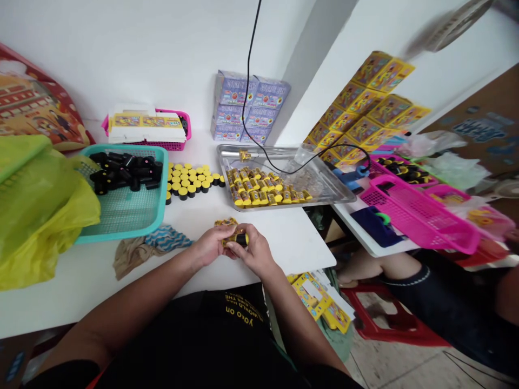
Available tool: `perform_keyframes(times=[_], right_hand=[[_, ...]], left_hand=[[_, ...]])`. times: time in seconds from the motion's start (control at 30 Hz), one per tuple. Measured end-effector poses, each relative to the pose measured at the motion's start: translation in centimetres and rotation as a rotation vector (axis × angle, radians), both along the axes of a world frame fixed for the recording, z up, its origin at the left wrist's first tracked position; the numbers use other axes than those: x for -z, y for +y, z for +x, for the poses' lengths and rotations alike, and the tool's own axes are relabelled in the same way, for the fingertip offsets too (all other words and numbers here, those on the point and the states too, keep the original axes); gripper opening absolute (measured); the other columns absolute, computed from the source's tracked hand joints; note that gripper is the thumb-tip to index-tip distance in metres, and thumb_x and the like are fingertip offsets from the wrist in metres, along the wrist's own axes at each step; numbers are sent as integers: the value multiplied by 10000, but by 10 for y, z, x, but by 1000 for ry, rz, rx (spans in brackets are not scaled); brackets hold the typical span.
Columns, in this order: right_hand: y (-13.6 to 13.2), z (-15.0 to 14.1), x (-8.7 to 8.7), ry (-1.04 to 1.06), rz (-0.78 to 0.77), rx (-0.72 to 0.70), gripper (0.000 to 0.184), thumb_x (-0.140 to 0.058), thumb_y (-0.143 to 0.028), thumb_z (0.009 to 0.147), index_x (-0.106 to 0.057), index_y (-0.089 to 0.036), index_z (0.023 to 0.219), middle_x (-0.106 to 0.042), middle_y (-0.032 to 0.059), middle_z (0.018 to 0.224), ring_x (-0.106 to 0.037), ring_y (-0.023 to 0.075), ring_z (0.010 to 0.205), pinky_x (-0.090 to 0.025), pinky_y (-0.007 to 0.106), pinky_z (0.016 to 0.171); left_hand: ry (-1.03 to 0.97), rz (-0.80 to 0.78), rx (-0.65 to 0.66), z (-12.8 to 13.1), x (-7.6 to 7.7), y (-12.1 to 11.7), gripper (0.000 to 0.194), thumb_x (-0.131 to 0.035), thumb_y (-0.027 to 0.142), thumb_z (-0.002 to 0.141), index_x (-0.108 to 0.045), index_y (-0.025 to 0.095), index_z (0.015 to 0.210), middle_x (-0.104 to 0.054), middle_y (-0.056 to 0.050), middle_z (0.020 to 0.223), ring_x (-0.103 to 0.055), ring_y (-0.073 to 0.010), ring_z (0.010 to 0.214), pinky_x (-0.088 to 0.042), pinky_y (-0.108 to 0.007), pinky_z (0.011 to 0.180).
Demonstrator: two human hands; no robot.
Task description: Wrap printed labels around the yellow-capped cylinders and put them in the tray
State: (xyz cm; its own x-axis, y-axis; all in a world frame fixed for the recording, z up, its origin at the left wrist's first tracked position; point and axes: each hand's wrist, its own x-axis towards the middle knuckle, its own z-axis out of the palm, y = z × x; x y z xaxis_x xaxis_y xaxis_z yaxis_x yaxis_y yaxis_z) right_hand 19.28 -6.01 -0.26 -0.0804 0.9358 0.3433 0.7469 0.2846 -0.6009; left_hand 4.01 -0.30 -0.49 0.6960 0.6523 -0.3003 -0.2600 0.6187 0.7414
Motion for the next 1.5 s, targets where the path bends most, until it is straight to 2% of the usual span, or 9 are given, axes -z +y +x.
perform_keyframes(times=[0.17, 0.43, 0.67, 0.83, 1.0, 1.13, 1.2, 1.3, 1.5], right_hand=[[-4, -3, 4, 23, 16, -33, 436, -583, -504, 854, -475, -199, 1146, -634, 109, 1050, -633, 252, 950, -514, 386, 812], [-2, -1, 5, 67, -66, -30, 434, -612, -482, 842, -516, -200, 1157, -644, 98, 1052, -631, 240, 942, -501, 372, 808], [-6, 10, 6, 349, -62, -14, 323, -635, -484, 835, -646, -202, 993, -545, -5, 742, -519, 126, 625, -419, 243, 539], [-4, 11, 7, 401, -39, -10, 316, -640, -482, 836, -676, -209, 991, -547, 3, 743, -529, 136, 635, -451, 272, 582], [-6, 11, -3, 336, 41, -112, 311, -639, -452, 844, -679, -237, 1064, -600, 47, 847, -562, 173, 744, -493, 310, 635], [-4, 7, -6, 282, 43, -80, 362, -620, -465, 853, -665, -241, 1134, -624, 58, 850, -559, 181, 734, -489, 308, 601], [-3, 6, -7, 274, 43, -60, 371, -607, -476, 860, -666, -237, 1138, -626, 54, 823, -559, 182, 729, -491, 307, 614], [-3, 4, -13, 297, 46, -76, 395, -619, -506, 848, -669, -225, 1123, -631, 41, 808, -574, 173, 731, -500, 294, 641], [-2, 1, -18, 141, 72, -143, 344, -661, -465, 833, -652, -205, 1058, -690, 40, 1028, -629, 160, 945, -497, 265, 875]], left_hand=[[-89, -59, 49, 3, -4, -6, 355, -748, 394, 708, -623, 135, 916, -612, -34, 769, -597, -127, 583, -500, -254, 517], [89, 79, 139, 0, 3, 2, 360, -741, 437, 707, -573, 146, 836, -602, -17, 674, -586, -128, 509, -492, -253, 474], [125, 167, -11, 0, -3, 0, 386, -740, 468, 703, -515, 167, 795, -548, 26, 571, -514, -93, 429, -411, -211, 418], [97, 168, -49, 4, -1, -3, 374, -705, 488, 739, -533, 158, 776, -500, 38, 571, -430, -60, 390, -306, -187, 348], [28, 50, 88, 3, 2, -2, 404, -633, 545, 784, -566, 150, 838, -488, 36, 561, -394, -58, 340, -283, -193, 323], [46, 109, 52, 1, 4, 0, 412, -628, 562, 784, -569, 162, 865, -544, 15, 614, -520, -93, 432, -344, -188, 375], [103, 161, 40, -1, 1, 2, 389, -676, 523, 760, -601, 154, 858, -600, -18, 698, -599, -122, 562, -406, -194, 450], [131, 213, 44, -4, -6, 4, 287, -762, 387, 707, -663, 136, 807, -628, -34, 740, -580, -112, 602, -442, -211, 537], [165, -16, -7, -7, -10, 9, 219, -788, 255, 652, -704, 156, 827, -612, -1, 693, -521, -96, 545, -417, -201, 477]])
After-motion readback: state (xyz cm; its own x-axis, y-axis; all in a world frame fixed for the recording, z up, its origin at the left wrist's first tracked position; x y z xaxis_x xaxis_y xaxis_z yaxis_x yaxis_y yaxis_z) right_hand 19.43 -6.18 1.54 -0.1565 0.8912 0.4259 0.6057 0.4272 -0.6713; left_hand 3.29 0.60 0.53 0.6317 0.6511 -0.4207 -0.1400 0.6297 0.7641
